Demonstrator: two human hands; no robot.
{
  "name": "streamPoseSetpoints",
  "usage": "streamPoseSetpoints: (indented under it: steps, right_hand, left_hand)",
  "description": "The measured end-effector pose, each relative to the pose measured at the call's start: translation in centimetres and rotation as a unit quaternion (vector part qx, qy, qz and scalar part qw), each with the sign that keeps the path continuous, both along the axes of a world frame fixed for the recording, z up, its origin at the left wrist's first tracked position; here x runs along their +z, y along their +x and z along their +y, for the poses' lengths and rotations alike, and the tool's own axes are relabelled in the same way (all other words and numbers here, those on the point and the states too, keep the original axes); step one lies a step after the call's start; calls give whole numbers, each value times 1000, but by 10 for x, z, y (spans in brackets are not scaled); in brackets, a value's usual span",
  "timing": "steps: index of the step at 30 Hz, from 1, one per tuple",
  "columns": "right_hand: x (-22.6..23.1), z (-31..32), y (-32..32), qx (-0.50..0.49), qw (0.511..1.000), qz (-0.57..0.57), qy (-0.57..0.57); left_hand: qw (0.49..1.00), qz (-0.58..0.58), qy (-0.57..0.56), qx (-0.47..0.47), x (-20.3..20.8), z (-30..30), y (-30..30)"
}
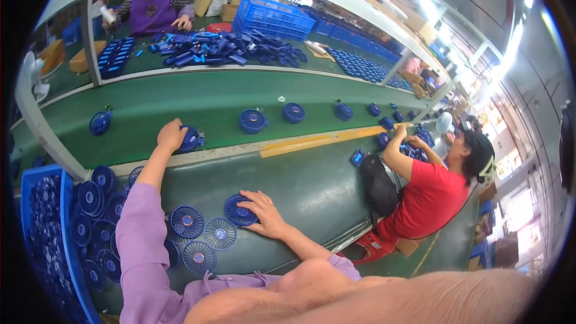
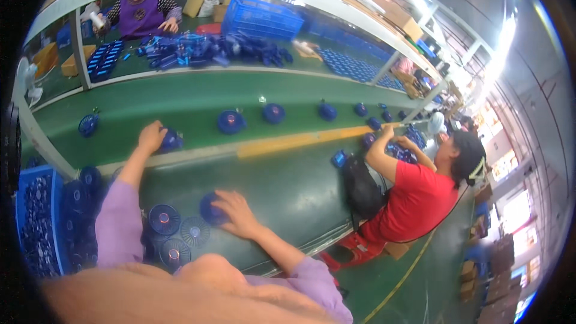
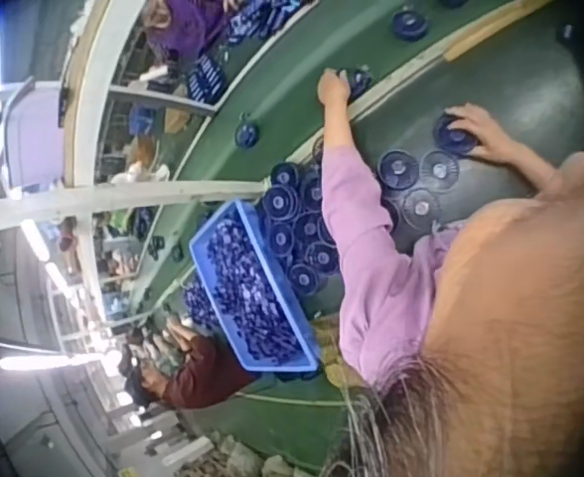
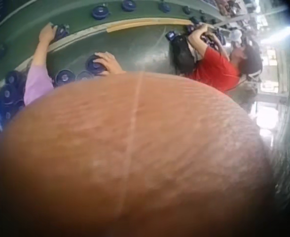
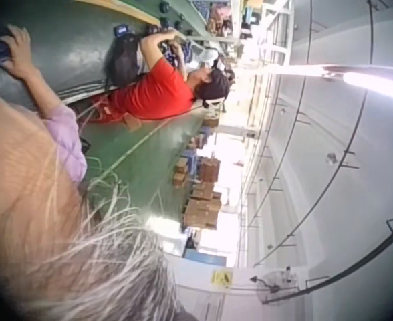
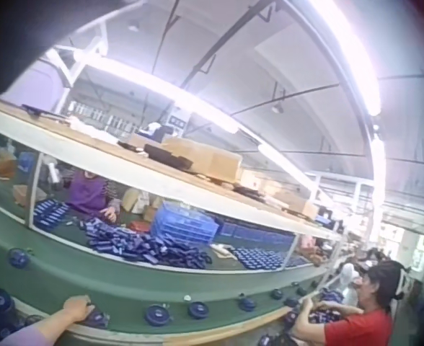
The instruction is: The person assembles small fans by taking fan components from the conveyor and table, snapping the casing parts together by hand, and placing the assembled fans onto the conveyor belt.
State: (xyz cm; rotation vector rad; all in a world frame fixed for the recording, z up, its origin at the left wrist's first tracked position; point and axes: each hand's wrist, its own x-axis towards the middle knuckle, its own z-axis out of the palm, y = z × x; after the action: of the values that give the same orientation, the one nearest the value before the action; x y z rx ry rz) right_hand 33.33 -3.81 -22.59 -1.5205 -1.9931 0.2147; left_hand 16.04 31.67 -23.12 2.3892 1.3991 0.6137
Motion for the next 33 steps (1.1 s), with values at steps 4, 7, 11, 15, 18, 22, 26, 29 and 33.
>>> streamPoseSetpoints:
  steps: [4,7,11,15,18,22,26,29,33]
  right_hand:
    - [1,1,-1,5,1000,8,23]
    - [5,5,10,-18,990,132,56]
    - [38,34,8,-87,938,334,-10]
    - [82,63,-14,-31,865,501,-26]
    - [69,85,-16,-46,893,447,12]
    - [78,81,-49,-68,942,304,125]
    - [80,76,-62,-40,964,166,204]
    - [73,74,-63,-20,968,102,229]
    - [59,82,-81,91,972,156,149]
  left_hand:
    - [1000,9,17,9,6,-6,-11]
    - [958,-179,-225,-8,55,-57,-7]
    - [797,-410,-438,-74,64,-112,-15]
    - [706,-482,-501,-132,64,-159,-21]
    - [627,-563,-514,-161,59,-190,-22]
    - [657,-577,-460,-153,50,-206,-44]
    - [661,-589,-445,-137,48,-220,-45]
    - [627,-605,-474,-125,49,-234,-38]
    - [560,-684,-456,-96,36,-226,-58]
